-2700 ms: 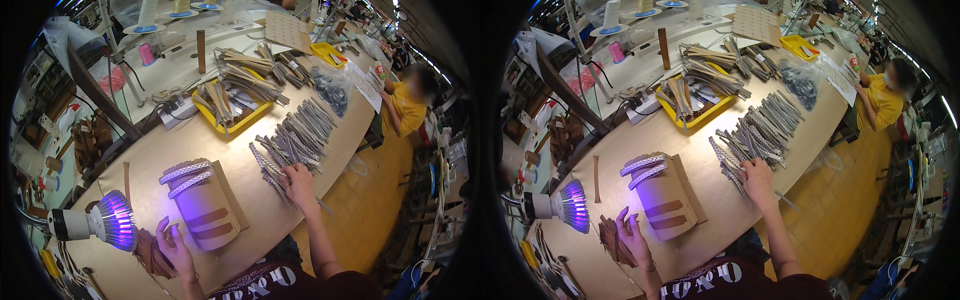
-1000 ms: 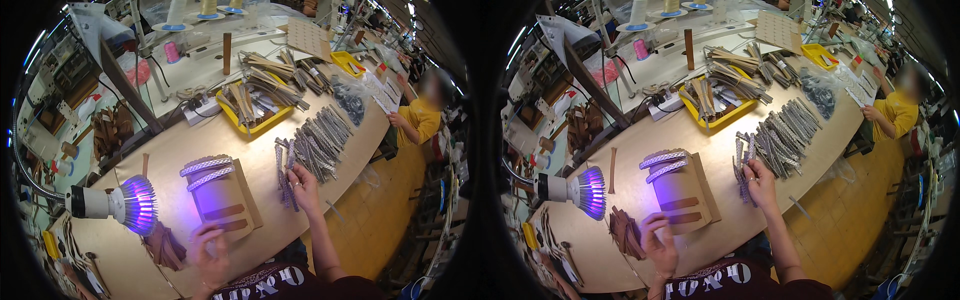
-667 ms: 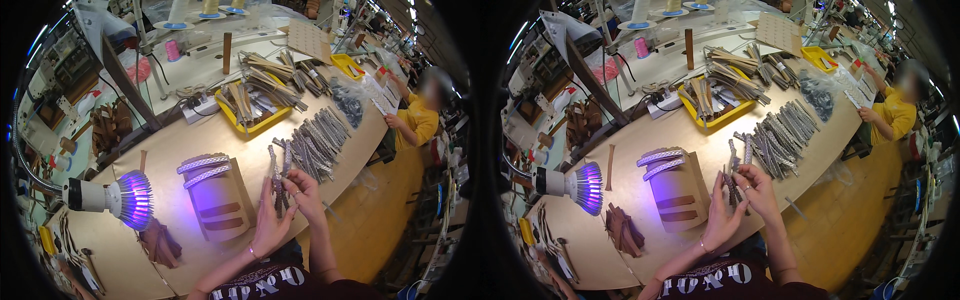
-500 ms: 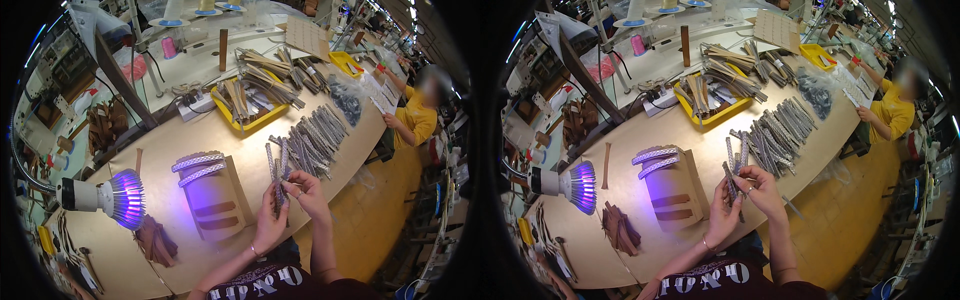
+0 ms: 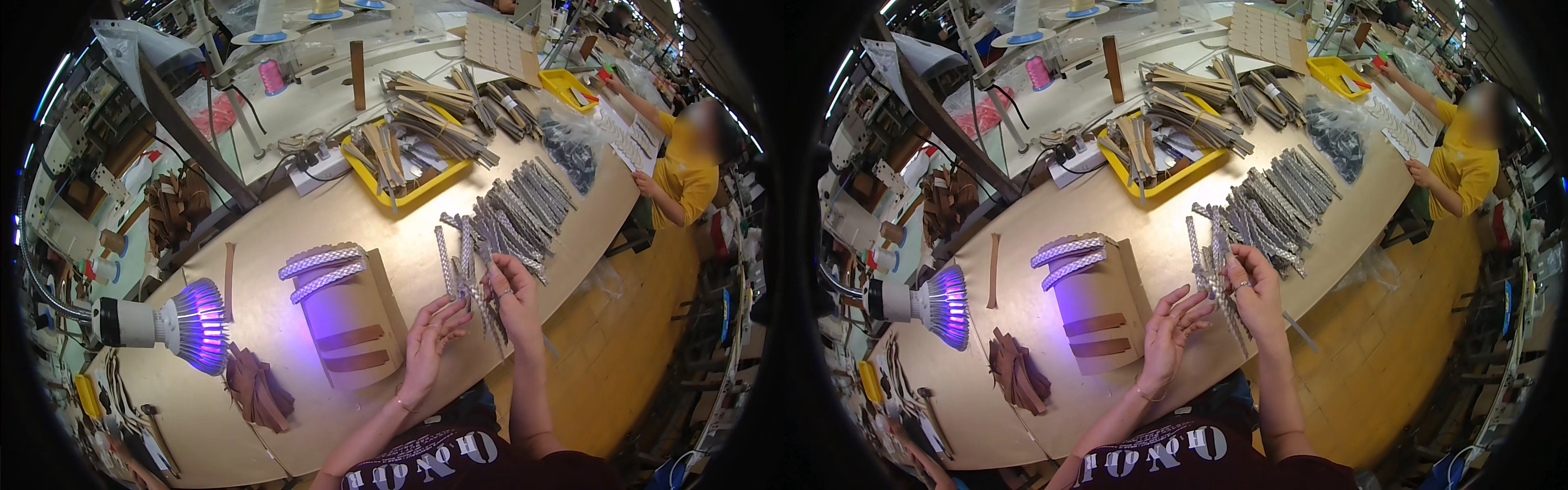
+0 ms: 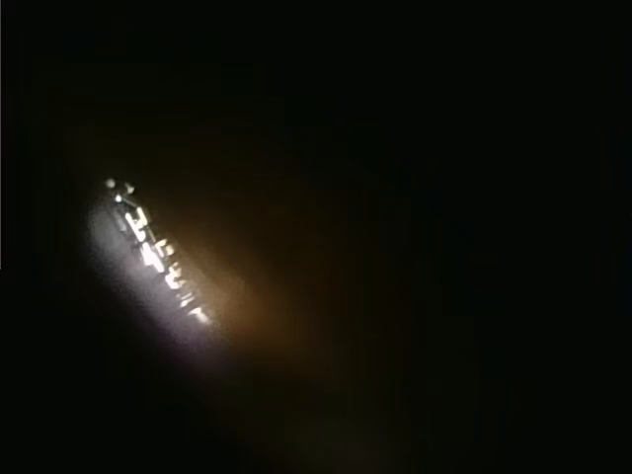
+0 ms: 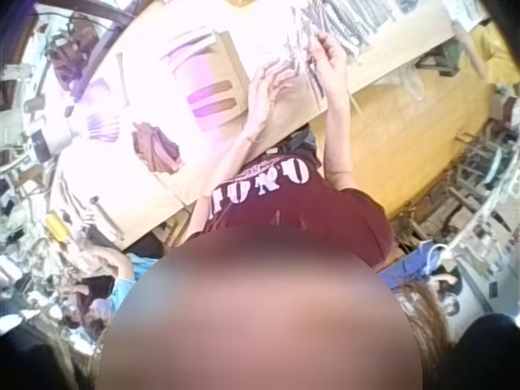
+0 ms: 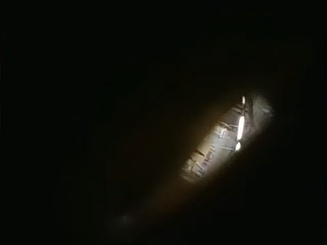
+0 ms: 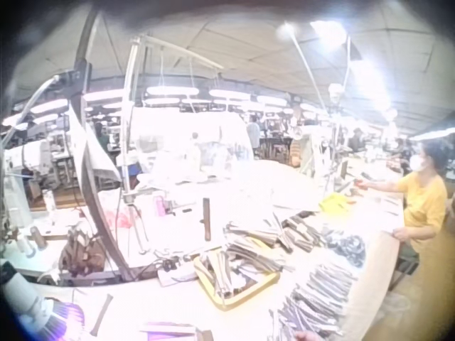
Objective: The person wraps braided straps around a cylindrical cardboard form, securing each layer under a UV lamp. They repeatedly pick up straps, position them around the form, and press them into place, building up multiple stacked layers.
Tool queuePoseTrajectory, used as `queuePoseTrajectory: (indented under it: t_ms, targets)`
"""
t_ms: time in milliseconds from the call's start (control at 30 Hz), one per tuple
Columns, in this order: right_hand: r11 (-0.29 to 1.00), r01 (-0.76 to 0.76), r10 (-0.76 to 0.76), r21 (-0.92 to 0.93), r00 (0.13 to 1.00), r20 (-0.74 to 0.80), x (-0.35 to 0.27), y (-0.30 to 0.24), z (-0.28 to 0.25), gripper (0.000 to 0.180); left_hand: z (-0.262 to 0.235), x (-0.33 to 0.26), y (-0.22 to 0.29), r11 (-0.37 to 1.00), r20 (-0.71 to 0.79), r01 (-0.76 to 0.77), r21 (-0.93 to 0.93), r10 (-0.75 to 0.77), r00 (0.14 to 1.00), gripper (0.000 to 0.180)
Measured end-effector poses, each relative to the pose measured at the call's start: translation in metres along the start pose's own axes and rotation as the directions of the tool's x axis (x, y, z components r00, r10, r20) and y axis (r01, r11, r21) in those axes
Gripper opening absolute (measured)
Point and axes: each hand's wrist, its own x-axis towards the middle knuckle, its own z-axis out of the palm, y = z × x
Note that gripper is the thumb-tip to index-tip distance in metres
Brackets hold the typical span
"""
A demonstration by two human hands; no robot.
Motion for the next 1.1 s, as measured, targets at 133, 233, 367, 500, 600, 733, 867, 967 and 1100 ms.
queuePoseTrajectory:
  t_ms: [133,233,367,500,600,733,867,967,1100]
  targets:
    - [0.998,-0.056,0.057,-0.013,0.994,0.092,-0.003,0.002,0.007,0.020,0.005,0.004,-0.009,0.998,0.016,-0.055,0.029,0.055,0.998,0.039]
    - [0.997,-0.068,0.070,-0.022,0.985,0.157,-0.008,0.006,0.016,0.017,0.000,0.010,-0.017,0.981,-0.035,-0.124,0.153,0.130,0.991,0.035]
    - [0.999,-0.054,0.053,0.005,0.991,0.119,-0.006,0.013,0.020,0.018,-0.011,0.008,-0.023,0.986,-0.081,-0.121,0.118,0.131,0.988,0.026]
    - [0.995,-0.096,0.096,0.026,0.995,-0.015,0.001,0.005,0.004,0.020,-0.013,0.006,-0.019,0.993,-0.139,-0.095,0.074,0.104,0.985,0.023]
    - [0.987,-0.004,0.004,-0.159,1.000,-0.004,0.010,-0.005,-0.004,0.023,-0.010,0.004,-0.014,0.993,-0.158,-0.075,0.090,0.088,0.984,0.023]
    - [0.938,0.049,0.058,-0.343,0.954,0.295,-0.001,-0.007,0.008,0.028,-0.011,0.007,-0.010,0.980,-0.070,-0.145,0.133,0.155,0.985,0.025]
    - [0.819,0.116,0.144,-0.562,0.906,0.397,-0.007,-0.004,0.019,0.025,-0.012,0.004,-0.018,0.945,-0.134,-0.225,0.236,0.262,0.956,0.027]
    - [0.775,0.044,0.167,-0.631,0.948,0.271,-0.008,-0.005,0.016,0.025,-0.021,0.005,-0.019,0.967,-0.277,-0.104,0.233,0.169,0.946,0.029]
    - [0.610,0.133,-0.136,-0.781,0.989,0.063,0.010,-0.017,-0.003,0.013,-0.022,0.005,-0.015,0.984,-0.305,-0.075,0.164,0.123,0.944,0.031]
